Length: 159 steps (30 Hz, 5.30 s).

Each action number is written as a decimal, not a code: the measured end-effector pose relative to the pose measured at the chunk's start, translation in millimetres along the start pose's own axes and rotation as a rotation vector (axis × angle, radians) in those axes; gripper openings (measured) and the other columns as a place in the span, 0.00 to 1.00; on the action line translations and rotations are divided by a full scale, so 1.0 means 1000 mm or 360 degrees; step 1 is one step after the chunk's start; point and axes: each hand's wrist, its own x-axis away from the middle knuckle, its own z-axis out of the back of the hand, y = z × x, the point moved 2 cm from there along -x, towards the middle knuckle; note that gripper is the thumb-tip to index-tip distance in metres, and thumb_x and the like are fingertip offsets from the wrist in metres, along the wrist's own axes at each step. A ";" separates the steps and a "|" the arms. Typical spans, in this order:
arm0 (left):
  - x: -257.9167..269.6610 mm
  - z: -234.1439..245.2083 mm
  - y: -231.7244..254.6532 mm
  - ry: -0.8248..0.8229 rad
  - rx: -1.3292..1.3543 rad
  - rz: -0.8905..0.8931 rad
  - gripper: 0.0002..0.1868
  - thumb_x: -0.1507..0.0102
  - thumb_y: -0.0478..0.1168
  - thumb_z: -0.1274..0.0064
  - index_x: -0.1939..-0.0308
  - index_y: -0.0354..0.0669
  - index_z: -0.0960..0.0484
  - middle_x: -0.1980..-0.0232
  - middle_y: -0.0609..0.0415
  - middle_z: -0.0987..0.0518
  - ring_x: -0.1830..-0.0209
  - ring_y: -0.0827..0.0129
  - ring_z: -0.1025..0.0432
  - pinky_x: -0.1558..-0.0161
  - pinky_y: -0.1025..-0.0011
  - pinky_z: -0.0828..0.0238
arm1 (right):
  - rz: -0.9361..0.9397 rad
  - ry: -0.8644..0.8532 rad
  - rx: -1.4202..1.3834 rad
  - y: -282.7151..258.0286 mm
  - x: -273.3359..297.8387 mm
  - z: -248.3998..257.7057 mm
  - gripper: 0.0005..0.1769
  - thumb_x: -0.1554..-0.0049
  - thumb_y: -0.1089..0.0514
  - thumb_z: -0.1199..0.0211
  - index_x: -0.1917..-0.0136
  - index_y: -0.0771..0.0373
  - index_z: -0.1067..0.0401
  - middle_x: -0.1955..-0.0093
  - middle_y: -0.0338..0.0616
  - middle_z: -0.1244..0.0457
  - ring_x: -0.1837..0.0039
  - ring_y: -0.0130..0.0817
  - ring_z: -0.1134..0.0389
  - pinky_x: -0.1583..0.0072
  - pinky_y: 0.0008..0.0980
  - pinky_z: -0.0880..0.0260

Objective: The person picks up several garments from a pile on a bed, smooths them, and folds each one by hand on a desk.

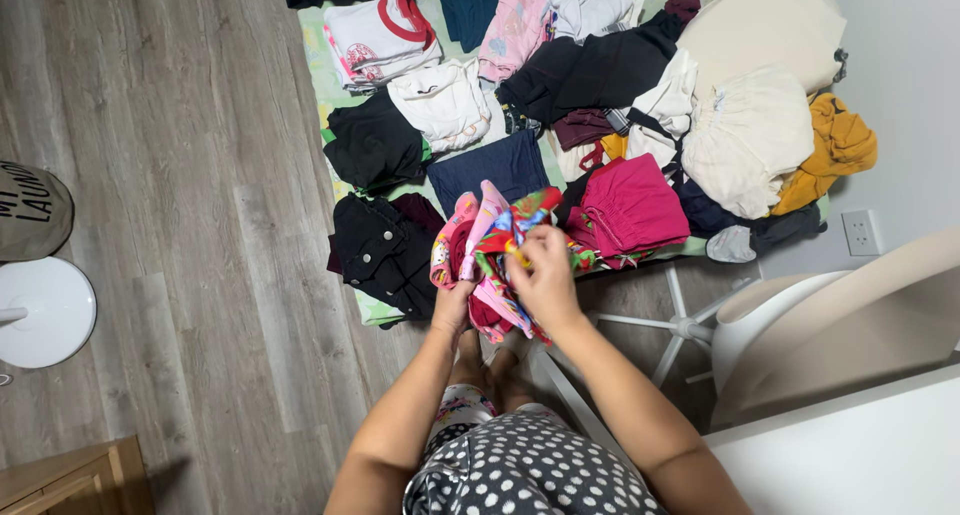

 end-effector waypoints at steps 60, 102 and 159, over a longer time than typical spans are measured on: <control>-0.072 -0.020 -0.086 -0.1043 -0.3304 -0.0328 0.50 0.39 0.48 0.45 0.19 0.53 0.57 0.19 0.31 0.63 0.18 0.32 0.67 0.30 0.27 0.76 | -0.1404 -0.0232 -0.1453 0.352 0.117 -0.199 0.46 0.55 0.67 0.27 0.26 0.60 0.43 0.35 0.46 0.35 0.37 0.37 0.32 0.37 0.39 0.30; -0.255 -0.217 -0.031 -0.0540 -0.1462 0.0372 0.17 0.34 0.41 0.44 0.42 0.41 0.18 0.59 0.48 0.17 0.65 0.70 0.27 0.60 0.69 0.28 | -0.0420 -0.0700 0.0632 0.367 -0.222 -0.061 0.31 0.45 0.63 0.43 0.28 0.59 0.35 0.21 0.52 0.46 0.26 0.52 0.43 0.30 0.46 0.40; -0.389 -0.253 -0.097 0.0072 -0.0909 0.0515 0.15 0.37 0.36 0.44 0.46 0.40 0.19 0.58 0.59 0.20 0.65 0.77 0.30 0.64 0.76 0.32 | -0.0387 -0.0663 0.0962 0.427 -0.278 -0.035 0.42 0.62 0.57 0.28 0.33 0.62 0.34 0.26 0.58 0.47 0.27 0.59 0.47 0.39 0.55 0.41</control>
